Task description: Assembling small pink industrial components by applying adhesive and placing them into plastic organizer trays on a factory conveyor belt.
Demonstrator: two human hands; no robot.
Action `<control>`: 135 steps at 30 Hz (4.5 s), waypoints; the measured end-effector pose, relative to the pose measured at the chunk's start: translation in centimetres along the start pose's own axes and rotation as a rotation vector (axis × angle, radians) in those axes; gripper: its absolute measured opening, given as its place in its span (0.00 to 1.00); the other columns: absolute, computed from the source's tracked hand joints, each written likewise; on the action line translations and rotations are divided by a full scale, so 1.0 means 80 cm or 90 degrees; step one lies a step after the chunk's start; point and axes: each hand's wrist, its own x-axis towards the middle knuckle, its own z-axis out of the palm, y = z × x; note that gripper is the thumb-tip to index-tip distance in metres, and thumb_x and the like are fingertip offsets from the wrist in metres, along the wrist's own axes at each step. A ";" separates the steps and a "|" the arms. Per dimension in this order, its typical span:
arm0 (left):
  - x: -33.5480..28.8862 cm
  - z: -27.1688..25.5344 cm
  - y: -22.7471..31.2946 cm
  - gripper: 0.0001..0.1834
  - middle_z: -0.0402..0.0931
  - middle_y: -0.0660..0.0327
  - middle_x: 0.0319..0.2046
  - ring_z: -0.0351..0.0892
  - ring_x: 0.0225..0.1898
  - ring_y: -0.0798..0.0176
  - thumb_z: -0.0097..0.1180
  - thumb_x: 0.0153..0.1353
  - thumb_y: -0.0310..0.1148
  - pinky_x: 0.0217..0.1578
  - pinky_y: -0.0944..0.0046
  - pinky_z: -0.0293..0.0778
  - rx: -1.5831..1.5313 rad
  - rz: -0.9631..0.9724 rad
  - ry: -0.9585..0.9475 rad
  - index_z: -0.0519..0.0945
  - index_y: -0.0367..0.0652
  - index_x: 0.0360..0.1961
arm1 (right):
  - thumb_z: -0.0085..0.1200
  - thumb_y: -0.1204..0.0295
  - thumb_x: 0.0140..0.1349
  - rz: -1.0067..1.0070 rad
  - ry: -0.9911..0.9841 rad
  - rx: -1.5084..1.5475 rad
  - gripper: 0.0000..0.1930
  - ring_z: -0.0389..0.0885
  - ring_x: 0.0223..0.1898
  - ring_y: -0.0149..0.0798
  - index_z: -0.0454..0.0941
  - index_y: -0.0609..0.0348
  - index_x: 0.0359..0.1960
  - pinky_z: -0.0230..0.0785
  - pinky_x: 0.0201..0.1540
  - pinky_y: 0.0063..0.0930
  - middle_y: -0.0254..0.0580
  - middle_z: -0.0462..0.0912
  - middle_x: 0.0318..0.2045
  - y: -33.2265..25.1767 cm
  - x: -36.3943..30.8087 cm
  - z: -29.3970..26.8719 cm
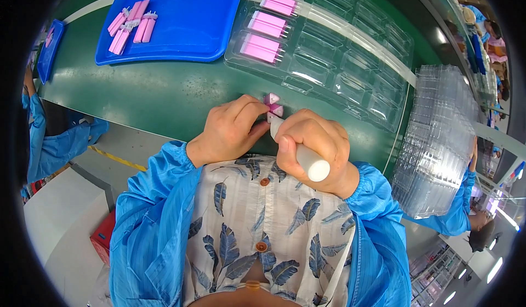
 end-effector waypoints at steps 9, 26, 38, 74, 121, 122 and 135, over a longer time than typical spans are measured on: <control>0.000 0.001 0.001 0.17 0.77 0.58 0.34 0.81 0.30 0.53 0.70 0.48 0.26 0.29 0.59 0.76 -0.013 -0.029 -0.022 0.78 0.41 0.40 | 0.57 0.80 0.59 0.117 0.109 0.094 0.05 0.78 0.22 0.35 0.73 0.61 0.27 0.70 0.24 0.26 0.42 0.83 0.26 0.000 -0.015 -0.008; 0.011 0.002 0.005 0.18 0.80 0.54 0.40 0.82 0.40 0.49 0.69 0.50 0.24 0.37 0.57 0.79 -0.073 -0.048 0.010 0.76 0.39 0.42 | 0.54 0.80 0.55 -0.007 0.038 0.034 0.05 0.76 0.19 0.37 0.72 0.61 0.24 0.68 0.21 0.27 0.42 0.81 0.22 0.019 -0.005 -0.020; 0.010 0.005 -0.001 0.18 0.83 0.54 0.43 0.84 0.41 0.50 0.66 0.54 0.23 0.40 0.58 0.81 -0.065 -0.019 0.015 0.79 0.39 0.47 | 0.54 0.82 0.55 0.064 0.047 0.100 0.05 0.79 0.23 0.39 0.72 0.61 0.24 0.69 0.24 0.28 0.42 0.80 0.23 0.018 0.001 -0.015; 0.008 0.006 0.000 0.19 0.82 0.53 0.43 0.84 0.40 0.50 0.66 0.53 0.23 0.39 0.56 0.81 -0.031 0.012 0.029 0.78 0.36 0.47 | 0.55 0.80 0.62 0.199 0.114 0.133 0.05 0.78 0.25 0.34 0.73 0.62 0.28 0.70 0.28 0.25 0.43 0.82 0.25 0.010 -0.007 0.000; -0.002 0.003 0.001 0.18 0.76 0.55 0.39 0.80 0.39 0.50 0.66 0.52 0.26 0.37 0.57 0.78 -0.022 -0.010 0.009 0.77 0.40 0.44 | 0.59 0.81 0.58 0.097 0.003 0.040 0.05 0.81 0.28 0.40 0.75 0.62 0.31 0.73 0.31 0.29 0.44 0.82 0.29 -0.005 -0.004 0.010; -0.002 0.003 0.001 0.17 0.75 0.55 0.39 0.80 0.39 0.50 0.66 0.52 0.26 0.37 0.57 0.78 -0.023 -0.011 0.007 0.77 0.40 0.44 | 0.59 0.81 0.58 0.119 0.018 0.057 0.05 0.81 0.28 0.40 0.75 0.62 0.31 0.73 0.31 0.29 0.44 0.82 0.29 -0.003 -0.007 0.012; 0.007 0.003 0.004 0.13 0.74 0.55 0.35 0.78 0.35 0.50 0.68 0.55 0.30 0.33 0.55 0.76 -0.038 -0.056 0.013 0.76 0.40 0.37 | 0.48 0.75 0.71 0.106 0.211 0.267 0.05 0.76 0.22 0.30 0.71 0.63 0.37 0.69 0.25 0.23 0.53 0.81 0.37 -0.009 -0.028 -0.025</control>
